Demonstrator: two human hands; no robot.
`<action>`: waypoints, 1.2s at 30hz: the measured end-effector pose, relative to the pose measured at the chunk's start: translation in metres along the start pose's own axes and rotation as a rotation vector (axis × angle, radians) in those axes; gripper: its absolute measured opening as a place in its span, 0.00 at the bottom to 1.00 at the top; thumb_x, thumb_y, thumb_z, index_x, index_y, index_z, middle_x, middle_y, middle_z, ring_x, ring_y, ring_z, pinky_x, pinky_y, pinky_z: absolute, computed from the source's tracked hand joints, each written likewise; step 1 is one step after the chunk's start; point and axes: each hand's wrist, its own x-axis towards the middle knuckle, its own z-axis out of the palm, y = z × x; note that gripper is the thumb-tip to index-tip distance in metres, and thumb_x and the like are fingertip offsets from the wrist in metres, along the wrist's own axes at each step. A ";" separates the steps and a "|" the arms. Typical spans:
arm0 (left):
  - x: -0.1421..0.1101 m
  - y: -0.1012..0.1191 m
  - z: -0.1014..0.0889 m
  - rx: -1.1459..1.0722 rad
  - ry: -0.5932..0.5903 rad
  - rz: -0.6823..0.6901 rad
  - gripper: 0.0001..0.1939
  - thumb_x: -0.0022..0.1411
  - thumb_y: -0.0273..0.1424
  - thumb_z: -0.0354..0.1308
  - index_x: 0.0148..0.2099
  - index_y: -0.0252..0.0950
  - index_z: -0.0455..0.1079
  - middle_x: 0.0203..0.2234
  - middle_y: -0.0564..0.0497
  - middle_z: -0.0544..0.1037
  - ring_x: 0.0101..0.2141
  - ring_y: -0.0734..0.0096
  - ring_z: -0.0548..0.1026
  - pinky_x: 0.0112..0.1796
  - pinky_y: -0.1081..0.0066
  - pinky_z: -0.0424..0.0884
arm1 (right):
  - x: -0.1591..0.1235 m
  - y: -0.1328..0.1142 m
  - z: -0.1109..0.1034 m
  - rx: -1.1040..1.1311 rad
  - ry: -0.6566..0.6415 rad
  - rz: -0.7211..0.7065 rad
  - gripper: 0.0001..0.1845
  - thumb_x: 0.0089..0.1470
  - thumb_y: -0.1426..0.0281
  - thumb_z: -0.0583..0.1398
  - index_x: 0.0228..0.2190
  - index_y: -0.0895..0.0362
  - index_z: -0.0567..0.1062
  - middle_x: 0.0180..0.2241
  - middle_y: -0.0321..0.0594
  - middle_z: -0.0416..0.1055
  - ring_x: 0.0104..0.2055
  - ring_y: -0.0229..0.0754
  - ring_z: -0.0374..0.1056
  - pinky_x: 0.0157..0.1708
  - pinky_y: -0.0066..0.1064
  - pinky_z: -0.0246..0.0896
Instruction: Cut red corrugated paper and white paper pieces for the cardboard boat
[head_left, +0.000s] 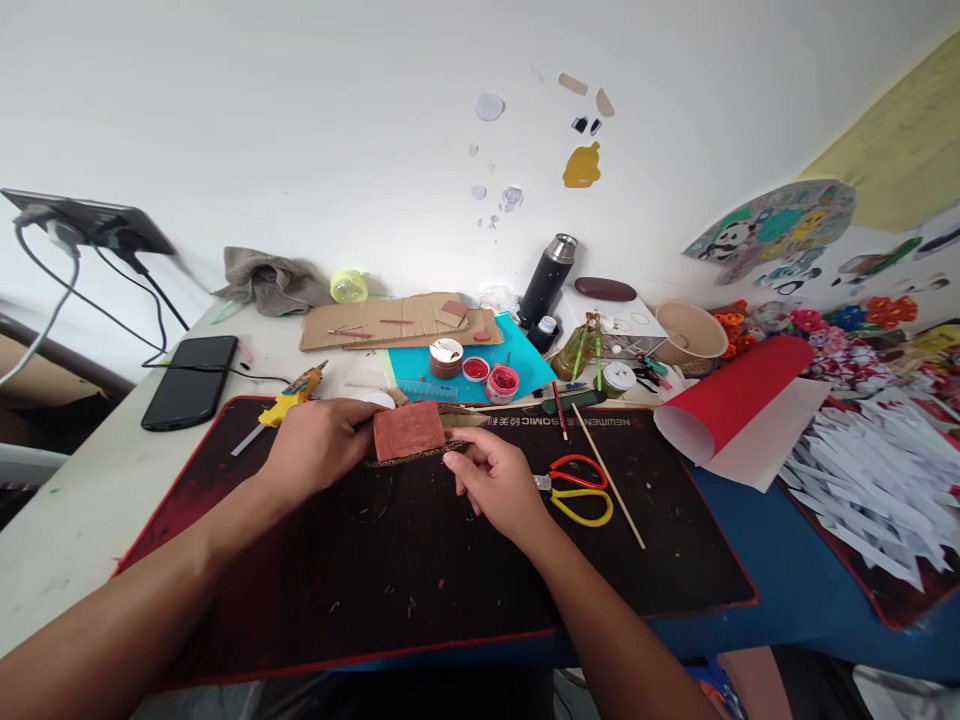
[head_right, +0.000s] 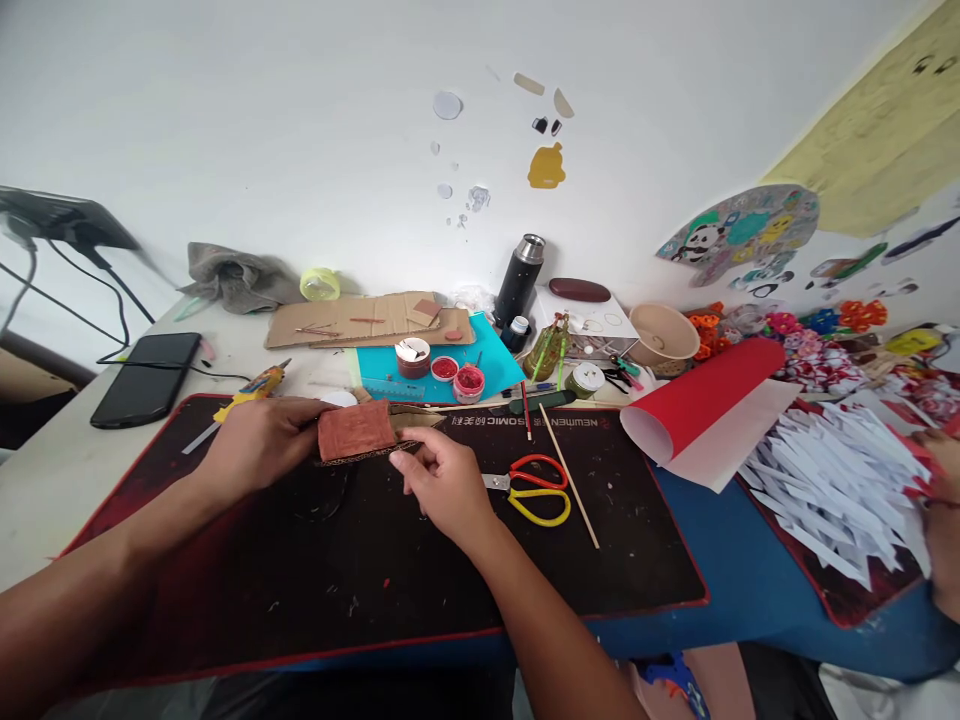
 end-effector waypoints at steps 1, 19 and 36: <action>0.002 0.000 -0.002 0.006 -0.028 -0.020 0.18 0.65 0.37 0.55 0.41 0.41 0.88 0.37 0.41 0.90 0.36 0.48 0.84 0.36 0.63 0.66 | 0.000 0.000 0.002 0.001 -0.032 0.013 0.20 0.63 0.59 0.67 0.53 0.54 0.80 0.22 0.27 0.72 0.15 0.34 0.60 0.18 0.27 0.56; 0.009 0.009 0.000 0.003 -0.209 -0.091 0.16 0.60 0.39 0.54 0.33 0.43 0.84 0.28 0.47 0.86 0.32 0.55 0.81 0.35 0.66 0.66 | -0.001 0.016 0.016 -0.135 -0.023 0.025 0.07 0.64 0.62 0.63 0.39 0.51 0.73 0.19 0.26 0.71 0.15 0.36 0.63 0.20 0.27 0.57; 0.006 0.003 0.011 -0.196 -0.262 -0.229 0.19 0.55 0.44 0.51 0.30 0.39 0.80 0.24 0.50 0.80 0.30 0.56 0.78 0.32 0.67 0.66 | -0.004 0.034 0.020 -0.492 0.077 -0.220 0.11 0.67 0.63 0.63 0.39 0.54 0.85 0.20 0.32 0.70 0.22 0.38 0.61 0.28 0.30 0.48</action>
